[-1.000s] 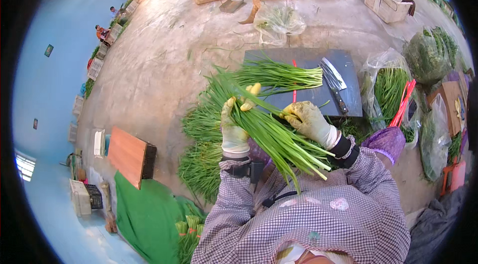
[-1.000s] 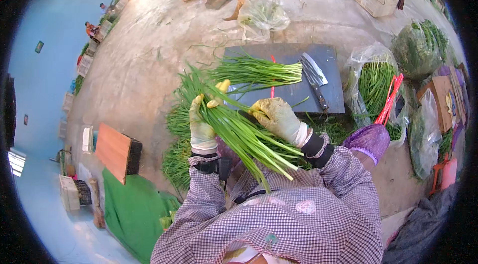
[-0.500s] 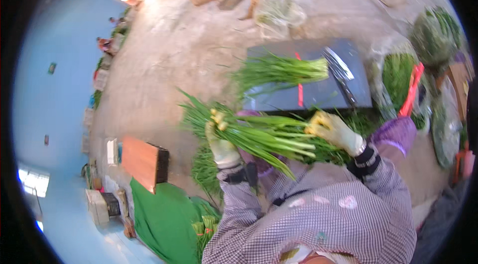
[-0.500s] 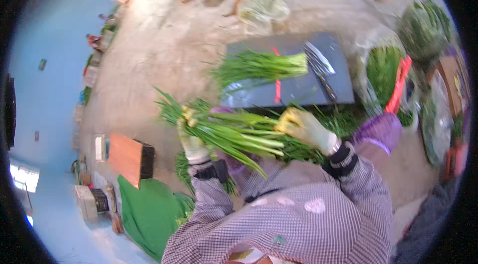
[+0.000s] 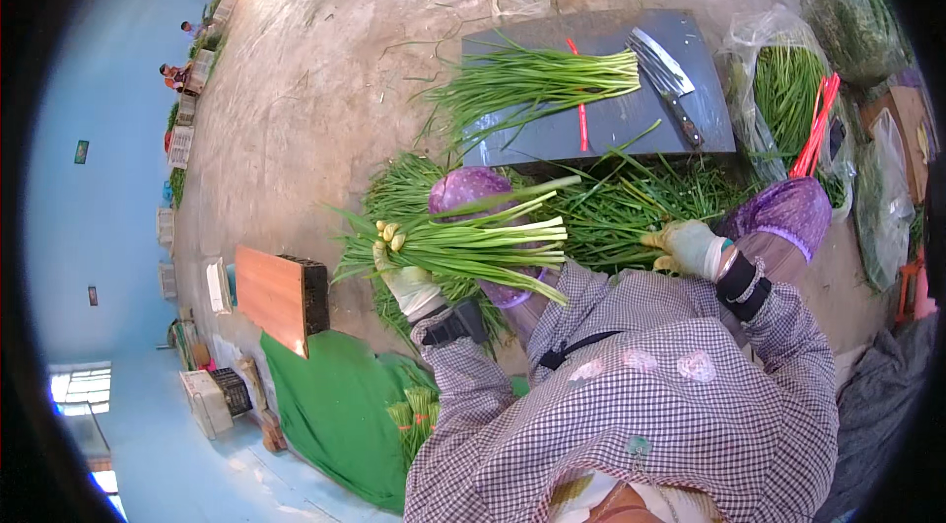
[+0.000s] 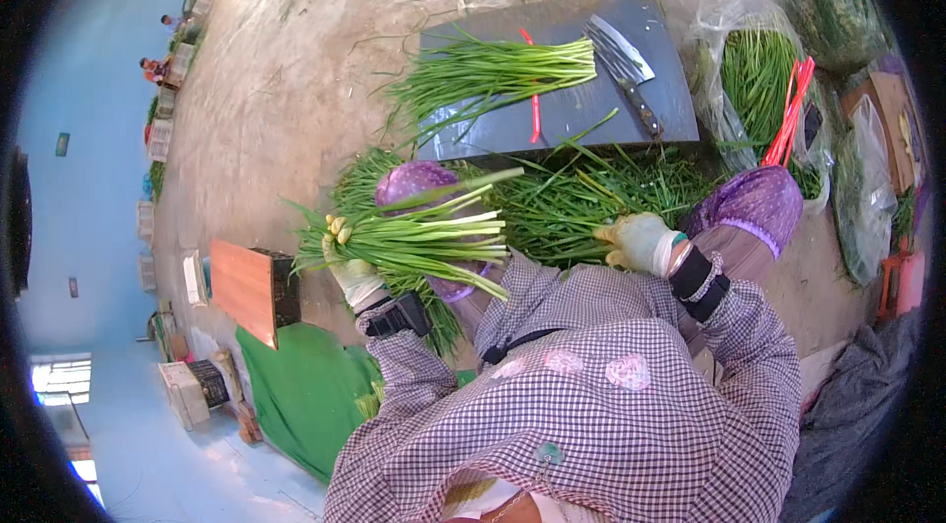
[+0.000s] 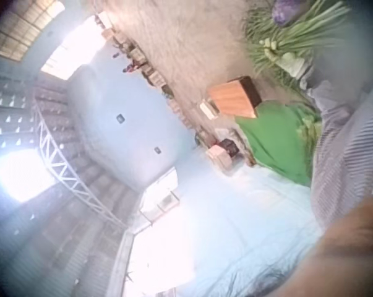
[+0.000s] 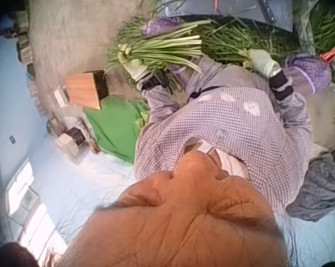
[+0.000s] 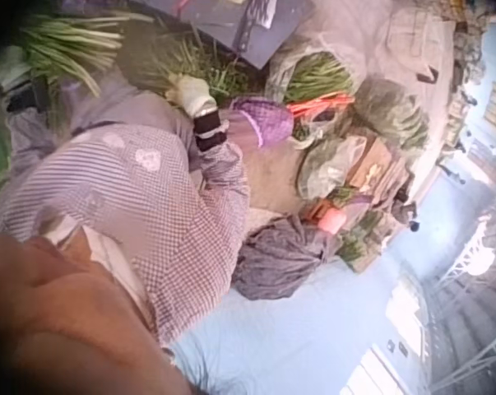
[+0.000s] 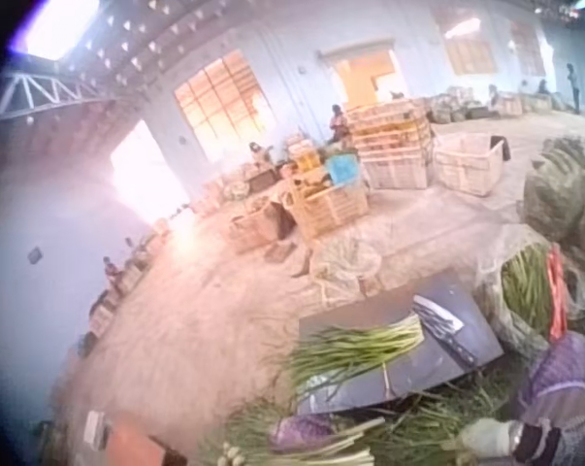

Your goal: The person sorts a pile of leeks by hand, gathers them into bundles, and secures each bundle with a yellow rubber band.

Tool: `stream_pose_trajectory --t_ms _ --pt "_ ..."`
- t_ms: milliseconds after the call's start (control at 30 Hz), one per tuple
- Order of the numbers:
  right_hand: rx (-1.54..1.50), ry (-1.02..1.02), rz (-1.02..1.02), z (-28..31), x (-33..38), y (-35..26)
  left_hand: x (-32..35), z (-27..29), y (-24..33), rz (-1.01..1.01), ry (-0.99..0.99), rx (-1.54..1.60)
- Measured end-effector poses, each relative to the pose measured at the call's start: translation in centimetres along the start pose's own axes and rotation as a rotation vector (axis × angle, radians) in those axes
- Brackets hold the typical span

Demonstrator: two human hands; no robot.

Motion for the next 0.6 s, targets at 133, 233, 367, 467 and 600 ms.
stream_pose_trajectory --t_ms 133,233,367,467,600 --pt "-0.037 0.233 0.05 3.0 -1.7 -1.9 -0.5 2.3 1.5 -0.059 0.039 0.008" --pt "-0.175 0.356 0.031 4.9 -3.7 -3.2 -0.3 3.1 1.8 -0.082 0.059 -0.018" --pt "-0.547 0.697 0.079 7.0 -5.7 -4.3 -0.4 3.7 2.3 -0.11 0.085 -0.032" --pt "-0.984 0.439 0.184 6.2 -8.2 -6.2 -0.6 4.1 2.6 -0.106 0.144 -0.062" --pt "-1.309 0.141 0.289 5.2 -9.7 -10.4 0.0 4.4 2.7 -0.185 0.208 -0.049"
Point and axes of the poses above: each hand's wrist, its own x-axis away from the middle knuckle, its own z-axis out of the back of the hand, y = z × x, the point moved 6 cm from there along -x, towards the middle knuckle, and after that the axes turned 9 degrees about x, right-handed, at the moved point
